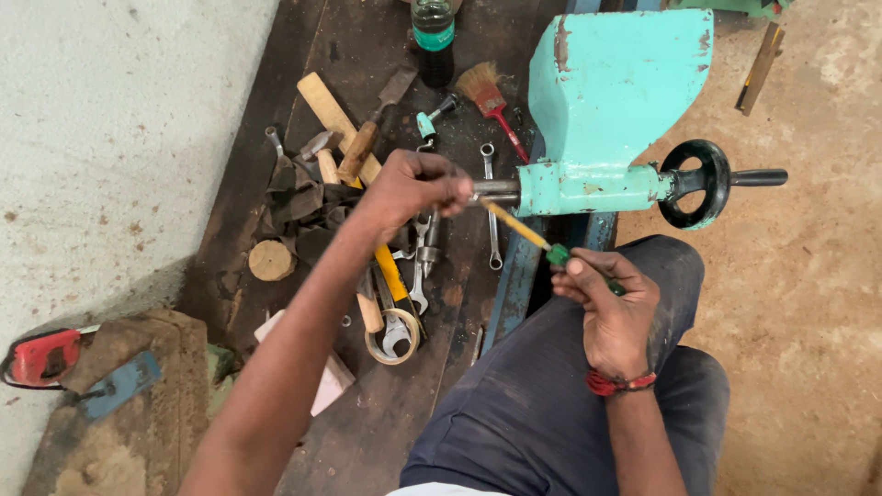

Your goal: The person manipulates a metal mechanical shaft and assembly by hand, using a screwdriver to probe the internal components, marking a point with a pencil, and using a cloth to wipe various metal parts on a cluttered workbench.

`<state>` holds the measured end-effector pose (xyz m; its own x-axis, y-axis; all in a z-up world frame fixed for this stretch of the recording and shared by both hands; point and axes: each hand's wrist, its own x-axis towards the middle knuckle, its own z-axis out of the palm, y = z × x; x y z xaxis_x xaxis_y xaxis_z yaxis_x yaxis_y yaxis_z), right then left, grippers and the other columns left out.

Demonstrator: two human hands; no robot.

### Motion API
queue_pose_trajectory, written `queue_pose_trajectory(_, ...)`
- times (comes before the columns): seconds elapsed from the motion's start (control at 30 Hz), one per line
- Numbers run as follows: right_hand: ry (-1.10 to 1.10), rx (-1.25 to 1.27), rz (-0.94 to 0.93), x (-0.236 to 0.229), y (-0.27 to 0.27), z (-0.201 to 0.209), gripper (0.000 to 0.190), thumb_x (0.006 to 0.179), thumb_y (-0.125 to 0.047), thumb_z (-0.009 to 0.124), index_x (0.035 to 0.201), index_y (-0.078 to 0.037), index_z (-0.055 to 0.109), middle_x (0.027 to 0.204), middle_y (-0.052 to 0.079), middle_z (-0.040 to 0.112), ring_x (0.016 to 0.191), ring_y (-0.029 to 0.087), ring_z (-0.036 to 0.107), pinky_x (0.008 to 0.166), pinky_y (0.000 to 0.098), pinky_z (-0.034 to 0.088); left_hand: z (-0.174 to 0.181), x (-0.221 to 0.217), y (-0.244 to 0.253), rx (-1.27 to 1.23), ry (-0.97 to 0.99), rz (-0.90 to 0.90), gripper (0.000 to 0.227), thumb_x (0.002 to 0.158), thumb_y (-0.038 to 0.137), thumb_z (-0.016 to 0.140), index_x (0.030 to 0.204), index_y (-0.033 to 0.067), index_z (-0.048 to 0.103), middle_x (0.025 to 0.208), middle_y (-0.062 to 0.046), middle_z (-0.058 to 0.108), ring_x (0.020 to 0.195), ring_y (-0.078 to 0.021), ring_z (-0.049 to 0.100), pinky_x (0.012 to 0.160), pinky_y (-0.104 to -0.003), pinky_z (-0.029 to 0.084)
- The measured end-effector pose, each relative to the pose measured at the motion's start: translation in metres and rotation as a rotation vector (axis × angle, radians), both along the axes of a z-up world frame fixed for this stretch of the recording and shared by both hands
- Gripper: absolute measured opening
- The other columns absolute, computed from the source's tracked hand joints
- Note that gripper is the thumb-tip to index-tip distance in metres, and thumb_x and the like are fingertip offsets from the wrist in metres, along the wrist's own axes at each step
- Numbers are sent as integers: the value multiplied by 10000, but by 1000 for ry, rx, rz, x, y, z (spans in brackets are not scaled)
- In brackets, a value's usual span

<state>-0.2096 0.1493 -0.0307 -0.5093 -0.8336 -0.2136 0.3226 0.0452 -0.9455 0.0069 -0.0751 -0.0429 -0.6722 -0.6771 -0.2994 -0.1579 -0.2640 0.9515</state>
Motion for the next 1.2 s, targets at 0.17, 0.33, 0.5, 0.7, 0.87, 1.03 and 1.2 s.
queue_pose_trajectory(0.17, -116, -203, -31, -5, 8, 4, 183, 976, -57, 729, 1133, 23, 679, 985, 164, 750, 842, 206, 751, 776, 344, 651, -33, -20, 39, 395, 258, 299, 339, 863, 304, 775, 1037, 14, 743, 881, -97, 791, 750, -148, 754, 714, -270, 648)
queue_pose_trajectory(0.33, 76, -156, 1, 11, 12, 19, 207, 1002, -53, 732, 1137, -31, 577, 941, 117, 692, 845, 189, 733, 771, 349, 651, -56, -39, 73, 724, 400, 389, 318, 923, 289, 786, 1101, 27, 764, 866, -28, 745, 715, -82, 661, 647, -214, 544)
queue_pose_trajectory(0.5, 565, 33, 14, 36, 7, 32, 226, 1031, -83, 706, 1120, 23, 528, 977, 161, 685, 894, 193, 745, 773, 323, 641, -55, -54, 90, 793, 414, 380, 318, 918, 277, 785, 1129, 41, 764, 874, -8, 736, 734, -61, 663, 663, -204, 556)
queue_pose_trajectory(0.7, 909, 163, 105, 55, 11, 49, 316, 1015, -80, 667, 1293, 69, 650, 1020, 161, 768, 921, 189, 779, 817, 288, 619, -49, -68, 91, 793, 327, 338, 372, 882, 306, 790, 1089, -2, 766, 911, -72, 760, 785, -123, 725, 705, -237, 622)
queue_pose_trajectory(0.87, 962, 146, 136, 66, 8, 53, 366, 979, -73, 706, 1306, 76, 640, 1037, 159, 759, 937, 192, 772, 822, 285, 613, -57, -69, 87, 783, 321, 322, 404, 877, 324, 795, 1075, -26, 763, 920, -87, 740, 776, -140, 723, 681, -245, 633)
queue_pose_trajectory(1.03, 979, 158, 167, 75, 5, 50, 445, 944, -90, 747, 1338, 70, 615, 1066, 158, 767, 959, 195, 777, 846, 296, 618, -66, -67, 82, 765, 342, 316, 400, 879, 292, 805, 1070, -54, 744, 938, -92, 739, 769, -144, 715, 674, -251, 624)
queue_pose_trajectory(1.2, 1068, 203, 184, 80, 1, 48, 467, 910, -112, 780, 1312, 68, 625, 1025, 150, 769, 892, 190, 784, 764, 295, 620, -67, -66, 78, 729, 313, 307, 385, 889, 293, 794, 1055, -51, 753, 908, -91, 738, 742, -136, 706, 648, -245, 621)
